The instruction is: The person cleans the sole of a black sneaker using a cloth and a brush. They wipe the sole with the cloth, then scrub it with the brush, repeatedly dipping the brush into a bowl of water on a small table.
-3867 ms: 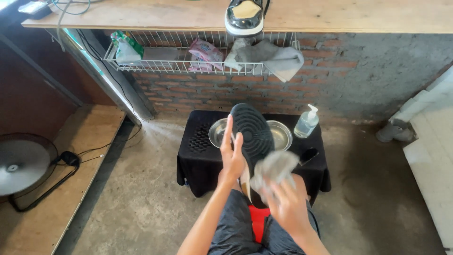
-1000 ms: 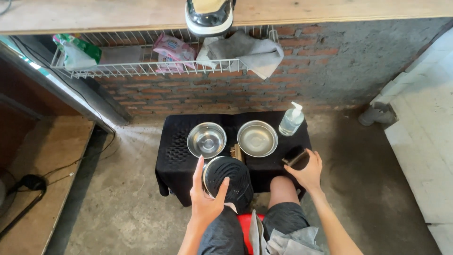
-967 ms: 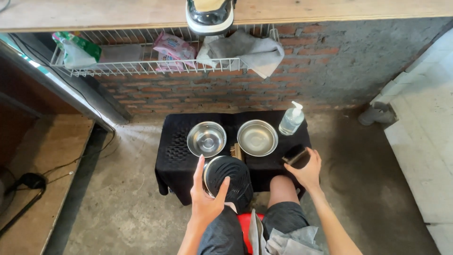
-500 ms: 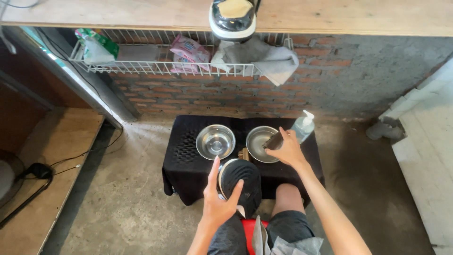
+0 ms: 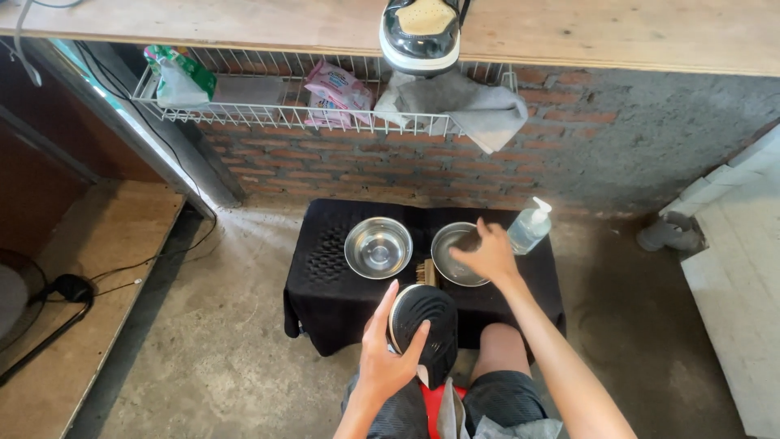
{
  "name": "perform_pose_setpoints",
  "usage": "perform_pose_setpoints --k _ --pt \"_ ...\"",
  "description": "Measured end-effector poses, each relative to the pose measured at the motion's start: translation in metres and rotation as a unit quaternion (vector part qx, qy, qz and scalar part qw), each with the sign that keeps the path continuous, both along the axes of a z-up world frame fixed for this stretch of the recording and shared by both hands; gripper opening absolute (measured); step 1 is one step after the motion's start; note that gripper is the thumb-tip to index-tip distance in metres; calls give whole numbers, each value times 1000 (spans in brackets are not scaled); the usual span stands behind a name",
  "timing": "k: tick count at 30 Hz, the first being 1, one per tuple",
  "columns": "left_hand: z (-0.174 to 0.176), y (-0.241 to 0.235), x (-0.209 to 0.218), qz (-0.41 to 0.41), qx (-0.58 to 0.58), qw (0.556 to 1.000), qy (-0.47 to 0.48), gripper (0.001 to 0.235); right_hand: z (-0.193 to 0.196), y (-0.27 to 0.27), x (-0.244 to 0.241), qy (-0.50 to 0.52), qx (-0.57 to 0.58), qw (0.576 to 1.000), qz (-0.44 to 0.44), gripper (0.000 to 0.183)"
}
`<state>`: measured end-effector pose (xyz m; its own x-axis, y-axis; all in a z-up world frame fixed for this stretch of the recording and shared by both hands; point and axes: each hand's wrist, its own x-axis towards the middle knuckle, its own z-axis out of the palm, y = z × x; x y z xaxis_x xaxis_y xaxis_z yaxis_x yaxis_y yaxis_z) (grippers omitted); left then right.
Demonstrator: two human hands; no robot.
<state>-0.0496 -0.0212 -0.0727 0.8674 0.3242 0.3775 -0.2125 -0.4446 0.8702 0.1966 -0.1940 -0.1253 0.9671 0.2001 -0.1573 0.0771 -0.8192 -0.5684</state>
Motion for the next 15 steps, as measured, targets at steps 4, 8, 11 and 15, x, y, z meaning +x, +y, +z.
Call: perform_pose_setpoints --k 4,8,11,15 --pt "7 0 5 -7 2 998 -62 70 12 0 -7 -90 38 995 -17 108" --pt "10 1 8 -3 -24 998 -63 69 -22 -7 -3 -62 -33 997 13 109" --pt "12 3 7 -9 -34 998 -48 69 -22 -8 -11 -70 -8 998 0 107" --pt "25 4 9 -33 -38 996 -73 69 13 -3 -32 -75 54 994 -59 107"
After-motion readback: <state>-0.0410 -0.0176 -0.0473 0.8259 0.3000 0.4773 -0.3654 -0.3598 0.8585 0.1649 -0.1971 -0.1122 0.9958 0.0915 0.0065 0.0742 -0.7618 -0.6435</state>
